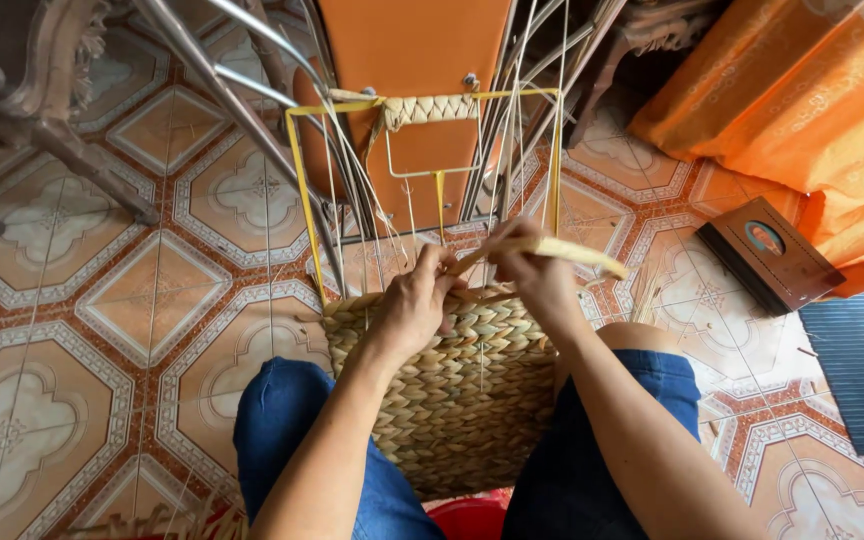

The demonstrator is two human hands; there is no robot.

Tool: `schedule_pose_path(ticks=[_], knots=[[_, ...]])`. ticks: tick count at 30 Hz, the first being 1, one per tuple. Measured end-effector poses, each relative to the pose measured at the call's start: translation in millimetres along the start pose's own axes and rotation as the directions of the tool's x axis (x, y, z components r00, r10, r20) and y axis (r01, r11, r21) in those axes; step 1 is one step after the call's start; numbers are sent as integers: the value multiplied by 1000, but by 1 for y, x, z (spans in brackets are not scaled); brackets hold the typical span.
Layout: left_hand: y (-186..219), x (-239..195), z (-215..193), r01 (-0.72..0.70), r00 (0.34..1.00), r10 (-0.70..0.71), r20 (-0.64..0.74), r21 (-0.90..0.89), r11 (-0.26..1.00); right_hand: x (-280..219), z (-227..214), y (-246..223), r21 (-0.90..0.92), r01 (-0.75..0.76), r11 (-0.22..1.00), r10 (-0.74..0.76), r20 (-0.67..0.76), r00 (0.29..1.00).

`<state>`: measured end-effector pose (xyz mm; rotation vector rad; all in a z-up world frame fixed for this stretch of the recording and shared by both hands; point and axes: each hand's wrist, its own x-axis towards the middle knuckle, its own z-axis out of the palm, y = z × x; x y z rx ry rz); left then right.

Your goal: The recorder is weaving a basket using natural fiber strips on a vertical wooden frame.

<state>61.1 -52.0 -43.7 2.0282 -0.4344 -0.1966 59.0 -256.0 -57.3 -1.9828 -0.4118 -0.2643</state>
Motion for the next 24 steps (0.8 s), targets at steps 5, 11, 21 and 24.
schedule_pose_path(ticks=[5, 11, 21, 24], knots=[[0, 8, 7, 16, 1000, -15, -12, 81, 997, -21, -22, -4, 864, -350, 362, 606, 68, 793], [-15, 14, 32, 4, 999, 17, -50, 394, 919, -27, -22, -33, 676, -361, 643, 333, 178, 926], [-11, 5, 24, -180, 964, 202, -172, 136, 974, -9, -41, -38, -675, 242, 697, -259, 77, 963], [-8, 1, 25, -127, 963, 155, -219, 136, 983, -10, -45, -28, -819, 106, 564, -42, 100, 994]])
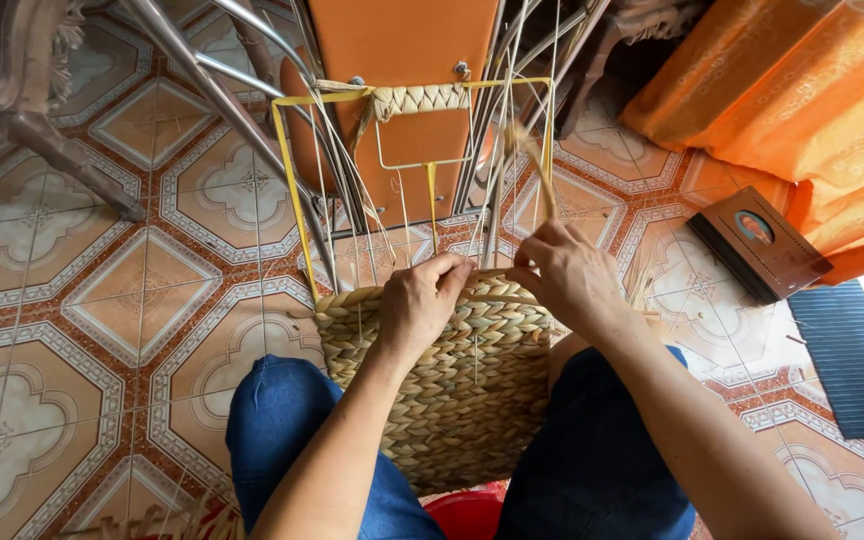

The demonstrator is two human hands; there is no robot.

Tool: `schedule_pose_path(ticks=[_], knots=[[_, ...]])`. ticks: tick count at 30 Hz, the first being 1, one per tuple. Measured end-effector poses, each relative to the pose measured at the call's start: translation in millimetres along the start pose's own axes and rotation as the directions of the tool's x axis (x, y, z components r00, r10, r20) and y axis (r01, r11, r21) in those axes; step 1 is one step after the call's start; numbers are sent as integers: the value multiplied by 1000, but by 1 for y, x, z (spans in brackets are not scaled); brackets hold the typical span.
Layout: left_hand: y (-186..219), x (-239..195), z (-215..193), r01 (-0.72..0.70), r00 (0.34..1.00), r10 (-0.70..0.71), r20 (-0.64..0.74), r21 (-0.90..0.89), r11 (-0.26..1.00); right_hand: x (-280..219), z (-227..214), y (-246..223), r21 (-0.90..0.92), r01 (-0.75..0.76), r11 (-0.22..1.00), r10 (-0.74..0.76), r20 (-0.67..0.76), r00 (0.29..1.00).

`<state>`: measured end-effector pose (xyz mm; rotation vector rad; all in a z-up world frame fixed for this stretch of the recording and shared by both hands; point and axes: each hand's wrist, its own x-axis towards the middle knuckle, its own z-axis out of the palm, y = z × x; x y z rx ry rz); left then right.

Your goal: The recorder is weaving a basket using natural fiber strips on a vertical wooden frame.

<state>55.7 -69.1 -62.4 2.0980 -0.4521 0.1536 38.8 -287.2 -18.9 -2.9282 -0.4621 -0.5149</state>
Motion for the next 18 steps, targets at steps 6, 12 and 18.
schedule_pose_path(ticks=[6, 12, 18], knots=[[4, 0, -3, 182, 983, -165, 83, -282, 942, 3, -24, -3, -180, -357, 917, 394, 552, 735], [6, 11, -9, 161, 979, -123, 165, -240, 957, -26, -13, 3, 226, -245, 943, 229, 97, 969], [7, 20, -23, 219, 919, -134, 372, -198, 955, -22, -10, -10, 206, 42, 978, -83, 191, 978]])
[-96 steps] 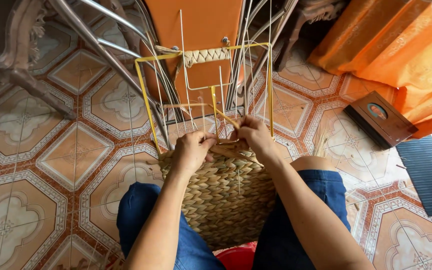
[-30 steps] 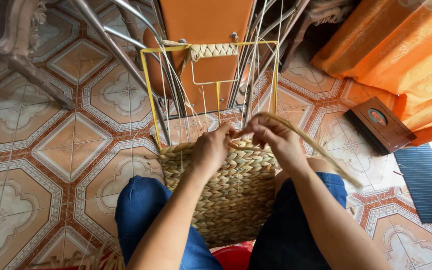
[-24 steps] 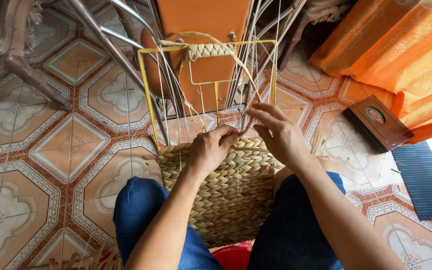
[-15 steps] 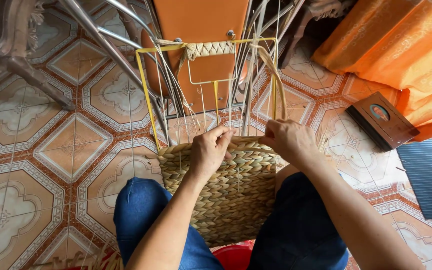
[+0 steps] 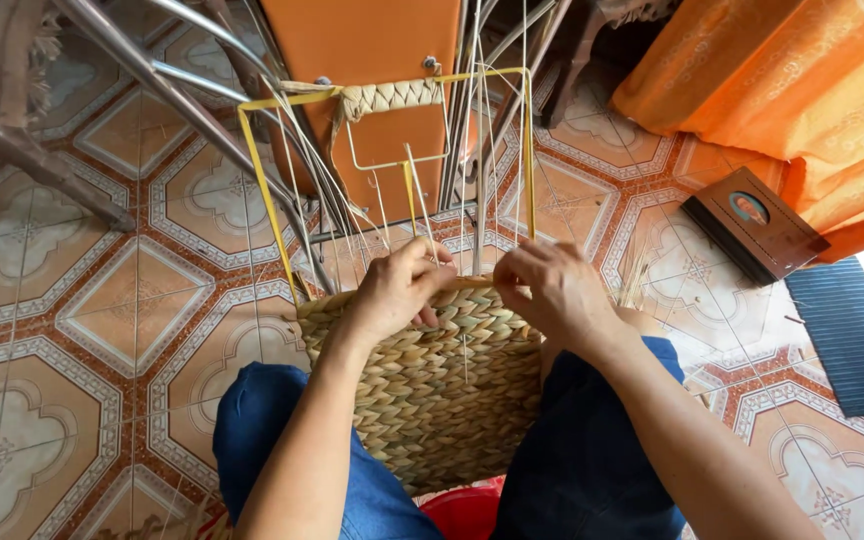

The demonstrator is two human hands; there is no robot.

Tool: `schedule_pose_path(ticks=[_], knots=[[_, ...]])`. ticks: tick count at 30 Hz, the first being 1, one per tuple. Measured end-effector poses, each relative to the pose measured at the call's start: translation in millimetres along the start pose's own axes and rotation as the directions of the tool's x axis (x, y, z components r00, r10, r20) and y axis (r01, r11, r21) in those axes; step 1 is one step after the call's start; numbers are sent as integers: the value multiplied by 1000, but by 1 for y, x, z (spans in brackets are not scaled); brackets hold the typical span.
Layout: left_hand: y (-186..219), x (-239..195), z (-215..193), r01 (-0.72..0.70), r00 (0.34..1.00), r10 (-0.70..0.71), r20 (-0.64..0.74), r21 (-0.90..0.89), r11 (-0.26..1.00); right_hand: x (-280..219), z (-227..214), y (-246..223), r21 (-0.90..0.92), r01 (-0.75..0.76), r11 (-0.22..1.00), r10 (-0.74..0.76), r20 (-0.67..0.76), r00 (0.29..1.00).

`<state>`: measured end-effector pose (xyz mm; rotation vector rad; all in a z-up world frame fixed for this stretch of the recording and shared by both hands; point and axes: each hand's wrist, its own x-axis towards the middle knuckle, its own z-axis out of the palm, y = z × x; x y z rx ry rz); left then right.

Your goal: The recorder is weaving a basket using natural fiber strips on a vertical wooden frame.

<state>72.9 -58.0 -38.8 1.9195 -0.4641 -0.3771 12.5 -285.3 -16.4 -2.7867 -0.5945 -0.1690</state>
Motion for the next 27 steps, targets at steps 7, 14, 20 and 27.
schedule_pose_path(ticks=[7, 14, 20, 27], knots=[[-19, 7, 32, -67, 973, 146, -177, 391, 918, 19, -6, -24, -96, 59, 994, -98, -474, 875], [-1, -1, 23, -52, 981, 83, -174, 176, 983, 37, 28, -4, 375, -10, 927, 110, -245, 963], [0, 11, 30, 10, 977, 42, -207, 243, 970, 17, 32, 1, 694, -300, 655, 436, -22, 900], [0, 13, 37, 46, 951, 95, -293, 440, 897, 11, 0, -12, 332, -149, 931, 232, -226, 946]])
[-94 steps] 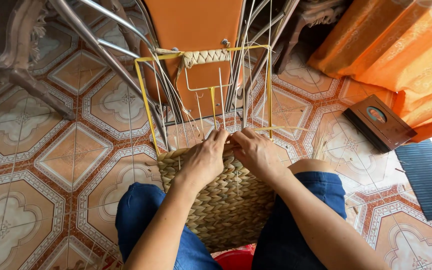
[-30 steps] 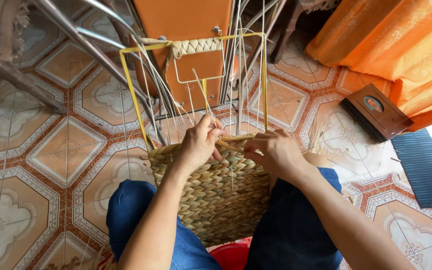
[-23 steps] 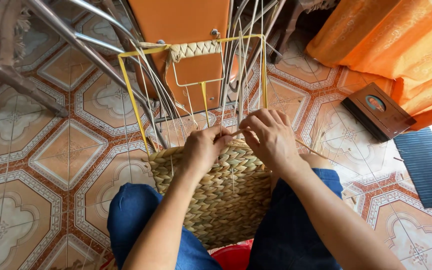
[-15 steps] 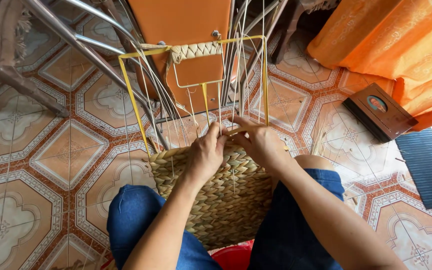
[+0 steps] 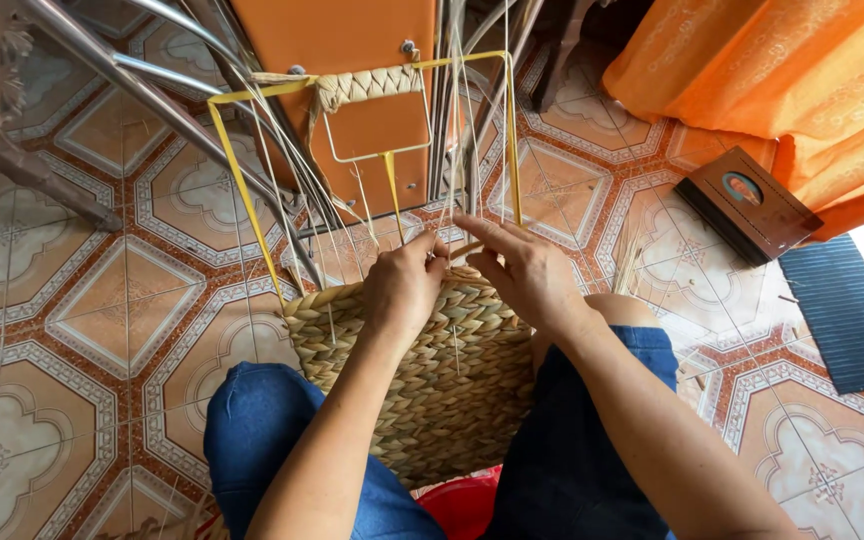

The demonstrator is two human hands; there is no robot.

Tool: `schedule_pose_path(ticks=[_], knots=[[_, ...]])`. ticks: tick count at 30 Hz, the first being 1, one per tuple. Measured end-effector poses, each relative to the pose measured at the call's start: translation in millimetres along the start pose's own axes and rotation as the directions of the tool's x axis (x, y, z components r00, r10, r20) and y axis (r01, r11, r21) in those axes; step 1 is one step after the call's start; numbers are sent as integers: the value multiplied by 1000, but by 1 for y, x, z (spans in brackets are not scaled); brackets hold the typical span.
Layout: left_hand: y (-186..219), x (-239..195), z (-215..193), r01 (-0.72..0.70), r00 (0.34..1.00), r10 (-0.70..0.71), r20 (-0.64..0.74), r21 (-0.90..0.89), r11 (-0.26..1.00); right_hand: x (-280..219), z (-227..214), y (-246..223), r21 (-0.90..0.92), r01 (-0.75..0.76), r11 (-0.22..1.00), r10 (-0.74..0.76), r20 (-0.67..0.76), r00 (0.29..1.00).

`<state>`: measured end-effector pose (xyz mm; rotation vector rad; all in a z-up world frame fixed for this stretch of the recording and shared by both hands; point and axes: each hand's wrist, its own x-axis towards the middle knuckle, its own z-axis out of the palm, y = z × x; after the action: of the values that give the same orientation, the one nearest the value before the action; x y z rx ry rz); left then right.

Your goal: The recorder is weaving a basket using natural fiber strips on a vertical wooden frame.

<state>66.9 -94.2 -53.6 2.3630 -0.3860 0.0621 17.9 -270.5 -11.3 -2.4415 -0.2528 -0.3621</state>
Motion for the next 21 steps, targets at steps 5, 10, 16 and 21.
schedule_pose_path(ticks=[5, 10, 16, 21], knots=[[1, -5, -17, 128, 981, -78, 177, -289, 949, 3, 12, 18, -298, -92, 950, 97, 1, 995], [10, -7, -15, 194, 977, -153, 150, -312, 930, 6, 6, 15, -382, -171, 908, 200, 39, 979], [0, -12, -19, 147, 989, -142, 39, -382, 912, 3, 11, 32, -424, -306, 853, 367, 70, 927], [-33, -77, -112, -65, 973, -125, -193, -749, 659, -3, 16, 42, -323, -269, 907, 304, 63, 951]])
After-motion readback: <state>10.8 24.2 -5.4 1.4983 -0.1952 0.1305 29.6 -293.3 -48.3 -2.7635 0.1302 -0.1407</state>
